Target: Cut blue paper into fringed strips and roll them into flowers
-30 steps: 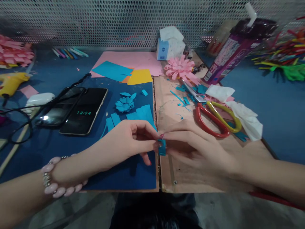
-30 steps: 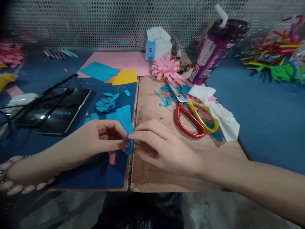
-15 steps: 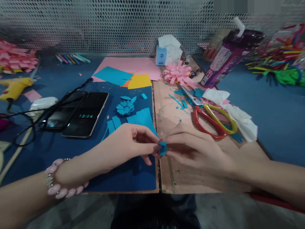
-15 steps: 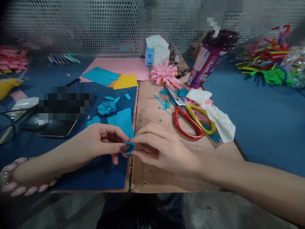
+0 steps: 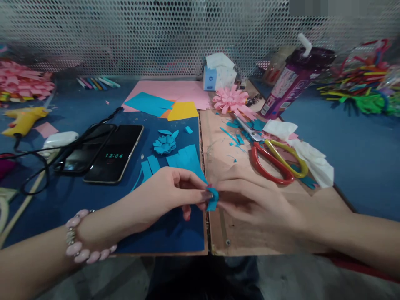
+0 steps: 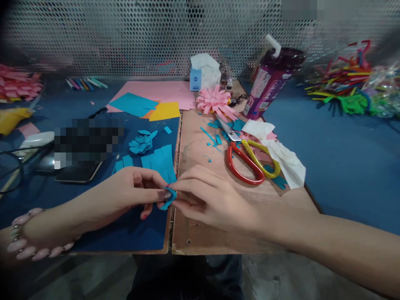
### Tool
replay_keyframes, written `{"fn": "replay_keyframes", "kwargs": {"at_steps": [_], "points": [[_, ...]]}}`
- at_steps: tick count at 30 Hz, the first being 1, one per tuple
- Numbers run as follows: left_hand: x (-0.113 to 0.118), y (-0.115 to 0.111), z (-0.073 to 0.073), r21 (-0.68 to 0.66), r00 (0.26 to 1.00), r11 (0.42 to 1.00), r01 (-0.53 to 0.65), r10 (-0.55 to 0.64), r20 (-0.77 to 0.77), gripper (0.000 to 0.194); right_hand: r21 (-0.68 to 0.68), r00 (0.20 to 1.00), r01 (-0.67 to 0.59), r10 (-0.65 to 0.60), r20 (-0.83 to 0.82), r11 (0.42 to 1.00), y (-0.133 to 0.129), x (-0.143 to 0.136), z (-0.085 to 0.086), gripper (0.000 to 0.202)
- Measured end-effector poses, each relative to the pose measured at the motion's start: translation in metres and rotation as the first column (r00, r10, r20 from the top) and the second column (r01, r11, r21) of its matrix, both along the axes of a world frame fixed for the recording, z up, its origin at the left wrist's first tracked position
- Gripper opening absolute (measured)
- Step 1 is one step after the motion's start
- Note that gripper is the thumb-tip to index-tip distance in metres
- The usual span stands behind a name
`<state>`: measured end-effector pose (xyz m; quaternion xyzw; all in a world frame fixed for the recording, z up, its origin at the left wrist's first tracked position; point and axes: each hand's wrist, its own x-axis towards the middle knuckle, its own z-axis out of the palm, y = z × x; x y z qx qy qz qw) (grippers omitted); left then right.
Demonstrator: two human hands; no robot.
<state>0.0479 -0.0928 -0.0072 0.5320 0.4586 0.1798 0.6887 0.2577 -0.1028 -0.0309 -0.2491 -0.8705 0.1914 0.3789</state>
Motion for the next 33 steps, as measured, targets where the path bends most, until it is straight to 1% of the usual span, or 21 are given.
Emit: {"fn": "replay_keyframes", "kwargs": {"at_steps": [4,6,7,9,11,13,14,16,17,20,23,28,33], "points": [[-0.001,0.000,-0.001,-0.028,1.000,0.999,0.017,-0.017,0.017,0.020,-0.032,1.000,-0.002,0.001,-0.031,0.999,-0.001,0.000,0.001,0.017],[-0.002,0.000,0.001,-0.026,1.000,0.999,0.027,-0.027,0.015,0.019,-0.071,0.998,0.004,-0.009,-0.070,0.997,-0.001,-0.001,0.001,0.015],[-0.002,0.000,0.002,-0.021,1.000,0.999,0.030,-0.030,0.008,0.020,-0.107,0.996,0.013,-0.022,-0.087,0.994,-0.002,-0.001,0.001,0.014],[-0.002,0.000,0.005,0.004,0.999,0.999,0.033,-0.033,-0.023,0.022,-0.228,0.993,0.042,-0.066,-0.098,0.973,-0.003,-0.001,0.002,0.011],[-0.001,-0.001,0.008,0.078,0.997,0.996,0.031,-0.025,-0.077,0.026,-0.360,0.988,0.073,-0.116,-0.098,0.930,-0.004,-0.001,0.003,0.011],[0.000,-0.004,0.011,0.222,0.992,0.975,0.010,0.018,-0.123,0.028,-0.450,0.981,0.086,-0.154,-0.117,0.889,-0.005,-0.002,0.005,0.010],[0.001,-0.006,0.012,0.307,0.990,0.952,-0.003,0.047,-0.136,0.029,-0.474,0.976,0.088,-0.170,-0.133,0.876,-0.005,-0.003,0.006,0.009],[0.002,-0.009,0.012,0.446,0.987,0.895,-0.019,0.089,-0.137,0.029,-0.494,0.968,0.089,-0.193,-0.163,0.865,-0.005,-0.004,0.007,0.007],[0.003,-0.010,0.012,0.490,0.986,0.871,-0.020,0.098,-0.134,0.028,-0.498,0.964,0.092,-0.202,-0.172,0.863,-0.005,-0.005,0.008,0.007],[0.005,-0.012,0.009,0.569,0.986,0.822,-0.024,0.113,-0.121,0.022,-0.503,0.956,0.096,-0.220,-0.195,0.859,-0.006,-0.006,0.008,0.005],[0.006,-0.012,0.006,0.629,0.984,0.775,-0.057,0.150,-0.095,0.015,-0.513,0.951,0.080,-0.220,-0.219,0.855,-0.006,-0.005,0.007,0.004],[0.007,-0.012,0.005,0.658,0.981,0.749,-0.080,0.175,-0.079,0.011,-0.532,0.945,0.074,-0.229,-0.231,0.843,-0.006,-0.005,0.007,0.005],[0.008,-0.011,0.006,0.682,0.980,0.727,-0.071,0.179,-0.089,0.008,-0.556,0.945,0.061,-0.226,-0.234,0.829,-0.007,-0.006,0.006,0.007]]}}
